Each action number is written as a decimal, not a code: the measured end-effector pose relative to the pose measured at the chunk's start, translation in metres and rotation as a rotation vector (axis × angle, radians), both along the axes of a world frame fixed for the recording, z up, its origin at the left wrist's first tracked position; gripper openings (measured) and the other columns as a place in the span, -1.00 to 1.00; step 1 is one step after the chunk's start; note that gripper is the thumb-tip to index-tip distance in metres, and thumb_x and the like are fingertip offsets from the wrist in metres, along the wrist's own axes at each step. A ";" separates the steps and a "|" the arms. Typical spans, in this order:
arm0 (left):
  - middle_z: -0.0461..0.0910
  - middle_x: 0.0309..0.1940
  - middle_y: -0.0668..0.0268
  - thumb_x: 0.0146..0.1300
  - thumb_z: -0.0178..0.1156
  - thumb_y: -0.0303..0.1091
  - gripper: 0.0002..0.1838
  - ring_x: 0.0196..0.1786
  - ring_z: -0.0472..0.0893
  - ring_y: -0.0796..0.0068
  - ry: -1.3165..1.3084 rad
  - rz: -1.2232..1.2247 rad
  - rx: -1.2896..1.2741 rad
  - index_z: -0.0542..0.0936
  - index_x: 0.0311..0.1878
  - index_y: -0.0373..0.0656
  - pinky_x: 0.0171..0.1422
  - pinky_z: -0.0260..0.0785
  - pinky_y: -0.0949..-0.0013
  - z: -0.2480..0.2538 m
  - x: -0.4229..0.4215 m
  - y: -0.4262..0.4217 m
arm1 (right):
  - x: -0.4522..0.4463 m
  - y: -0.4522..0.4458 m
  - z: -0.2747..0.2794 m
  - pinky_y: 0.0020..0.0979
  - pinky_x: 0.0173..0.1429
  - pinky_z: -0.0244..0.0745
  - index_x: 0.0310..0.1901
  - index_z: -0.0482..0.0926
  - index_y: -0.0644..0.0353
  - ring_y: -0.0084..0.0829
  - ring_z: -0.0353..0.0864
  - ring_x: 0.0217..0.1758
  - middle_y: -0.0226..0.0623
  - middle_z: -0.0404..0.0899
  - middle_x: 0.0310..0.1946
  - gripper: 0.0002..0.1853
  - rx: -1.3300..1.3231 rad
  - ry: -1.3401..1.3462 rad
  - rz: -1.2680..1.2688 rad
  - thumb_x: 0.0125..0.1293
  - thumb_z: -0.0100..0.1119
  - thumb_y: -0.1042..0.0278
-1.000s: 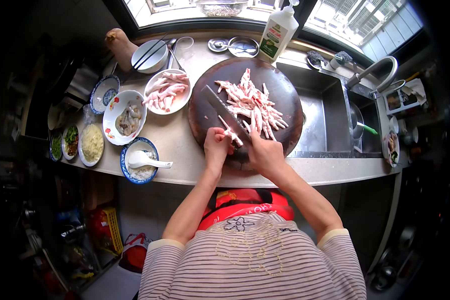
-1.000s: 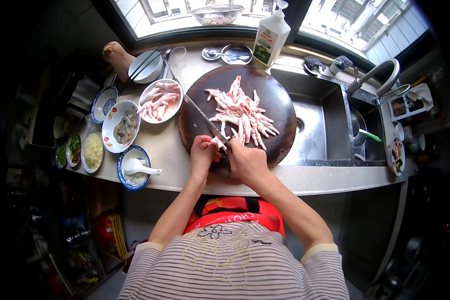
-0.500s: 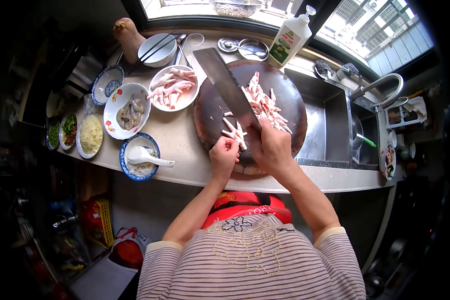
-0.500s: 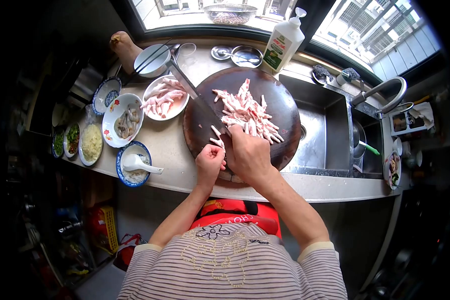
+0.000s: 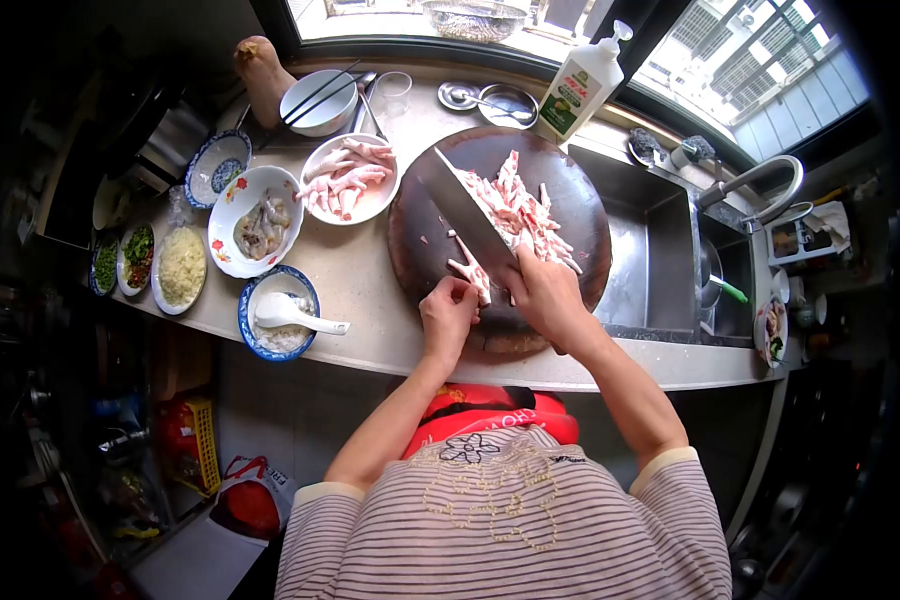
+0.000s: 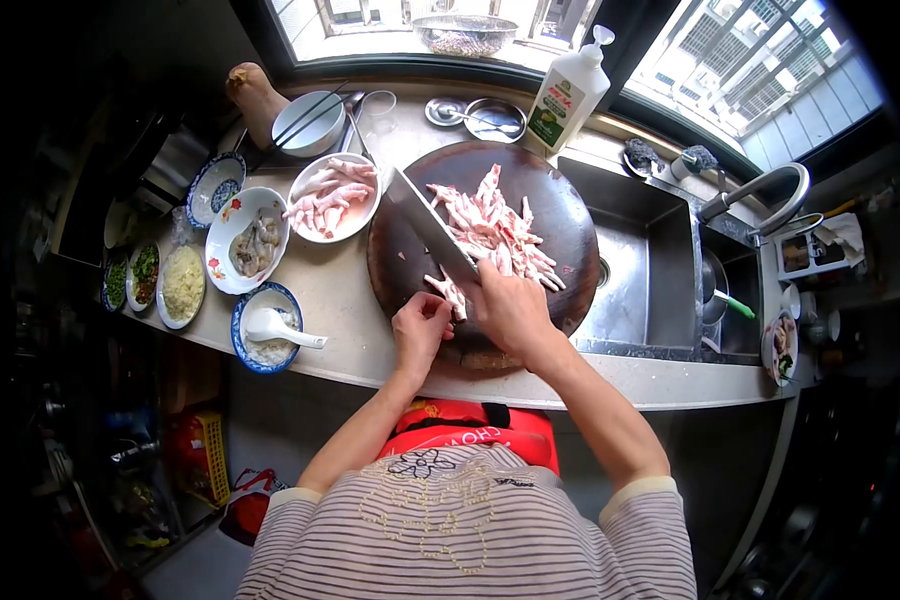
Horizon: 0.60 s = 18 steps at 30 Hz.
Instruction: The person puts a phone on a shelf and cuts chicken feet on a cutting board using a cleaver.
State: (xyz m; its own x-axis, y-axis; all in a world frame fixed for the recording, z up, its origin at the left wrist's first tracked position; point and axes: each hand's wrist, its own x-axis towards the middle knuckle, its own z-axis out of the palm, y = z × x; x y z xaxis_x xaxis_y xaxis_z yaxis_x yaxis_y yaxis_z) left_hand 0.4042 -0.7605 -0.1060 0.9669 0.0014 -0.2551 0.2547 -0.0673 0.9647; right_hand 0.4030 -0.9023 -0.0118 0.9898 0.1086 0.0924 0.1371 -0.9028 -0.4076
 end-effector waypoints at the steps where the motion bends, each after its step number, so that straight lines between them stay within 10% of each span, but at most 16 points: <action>1: 0.60 -0.60 0.25 0.19 0.16 -0.48 -0.90 -0.59 0.59 0.58 -0.009 -0.002 -0.007 0.56 -0.38 -0.32 -0.52 0.48 0.52 -0.001 0.000 0.000 | -0.001 0.008 0.014 -0.07 -0.46 0.41 -0.29 0.42 0.23 -0.02 0.58 -0.54 -0.02 0.55 -0.59 -0.79 0.013 -0.052 -0.012 0.26 0.08 0.24; 5: 0.60 -0.60 0.27 0.19 0.17 -0.47 -0.90 -0.58 0.59 0.61 -0.006 -0.005 -0.059 0.55 -0.39 -0.29 -0.52 0.48 0.53 -0.007 -0.001 0.000 | -0.004 0.022 0.044 -0.16 -0.55 0.40 -0.27 0.38 0.19 -0.13 0.57 -0.62 -0.12 0.49 -0.68 -0.83 0.139 -0.368 0.046 0.22 0.12 0.33; 9: 0.61 -0.58 0.28 0.19 0.17 -0.46 -0.89 -0.58 0.60 0.57 -0.020 -0.071 0.080 0.58 -0.38 -0.32 -0.50 0.48 0.50 0.011 0.001 0.000 | -0.011 0.002 -0.030 -0.02 -0.45 0.43 -0.22 0.36 0.31 0.01 0.60 -0.51 0.01 0.55 -0.60 -0.79 -0.203 0.243 0.059 0.23 0.06 0.35; 18: 0.60 -0.57 0.27 0.15 0.17 -0.51 -0.93 -0.56 0.60 0.58 0.018 -0.048 0.041 0.56 -0.39 -0.32 -0.52 0.51 0.51 -0.001 0.002 -0.001 | -0.011 -0.026 -0.032 0.03 -0.14 0.42 -0.16 0.42 0.33 0.13 0.58 -0.28 0.13 0.57 -0.46 -0.68 0.192 0.282 -0.186 0.27 0.07 0.19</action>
